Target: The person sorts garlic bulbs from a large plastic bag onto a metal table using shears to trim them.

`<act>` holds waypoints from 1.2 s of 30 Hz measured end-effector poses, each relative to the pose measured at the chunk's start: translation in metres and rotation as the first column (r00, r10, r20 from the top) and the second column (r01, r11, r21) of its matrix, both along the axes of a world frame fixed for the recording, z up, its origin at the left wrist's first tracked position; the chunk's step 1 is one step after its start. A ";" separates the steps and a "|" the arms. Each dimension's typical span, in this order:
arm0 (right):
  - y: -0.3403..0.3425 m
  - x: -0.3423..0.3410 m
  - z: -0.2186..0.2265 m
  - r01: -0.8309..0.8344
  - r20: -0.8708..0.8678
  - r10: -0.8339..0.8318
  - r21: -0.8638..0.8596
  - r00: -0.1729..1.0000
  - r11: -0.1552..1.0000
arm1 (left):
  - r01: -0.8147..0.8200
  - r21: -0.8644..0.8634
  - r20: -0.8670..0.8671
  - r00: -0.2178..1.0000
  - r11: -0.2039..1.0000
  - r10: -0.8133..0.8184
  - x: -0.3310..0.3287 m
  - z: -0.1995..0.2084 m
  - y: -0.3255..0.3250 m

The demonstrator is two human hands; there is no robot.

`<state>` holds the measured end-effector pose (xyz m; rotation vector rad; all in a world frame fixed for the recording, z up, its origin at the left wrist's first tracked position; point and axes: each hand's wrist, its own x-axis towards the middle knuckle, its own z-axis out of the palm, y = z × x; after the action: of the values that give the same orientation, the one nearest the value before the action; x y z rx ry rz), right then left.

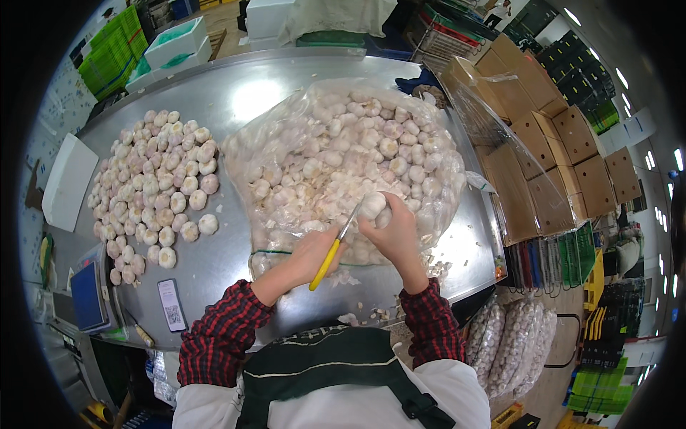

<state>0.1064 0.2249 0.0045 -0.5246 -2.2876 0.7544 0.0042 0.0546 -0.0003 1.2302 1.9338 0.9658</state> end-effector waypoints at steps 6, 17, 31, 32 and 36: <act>-0.001 0.012 0.012 -0.179 0.223 0.299 -0.435 0.928 0.882 | 0.094 0.069 -0.278 0.958 0.993 -0.071 -0.008 -0.013 -0.013; -0.031 0.005 0.016 -0.265 0.078 0.277 -0.138 0.958 0.954 | -0.280 -0.008 0.963 0.257 0.960 0.083 -0.017 -0.021 -0.015; -0.118 -0.092 0.015 -0.456 -0.103 0.578 -0.730 0.810 0.508 | -0.701 0.096 0.991 0.135 0.707 -0.001 -0.053 -0.072 -0.107; -0.126 -0.103 0.007 -0.510 -0.031 0.668 -0.673 0.743 0.535 | -0.730 0.082 0.989 0.146 0.678 0.037 -0.059 -0.079 -0.120; -0.170 -0.153 -0.050 -0.367 -0.133 0.754 -0.918 0.644 0.151 | -0.820 0.093 0.974 0.193 0.565 0.120 -0.087 -0.104 -0.180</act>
<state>-0.0468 0.0552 -0.0457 -0.1479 -2.1608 2.6284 -0.0831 -0.1256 -0.1041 -0.0330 0.9865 2.2224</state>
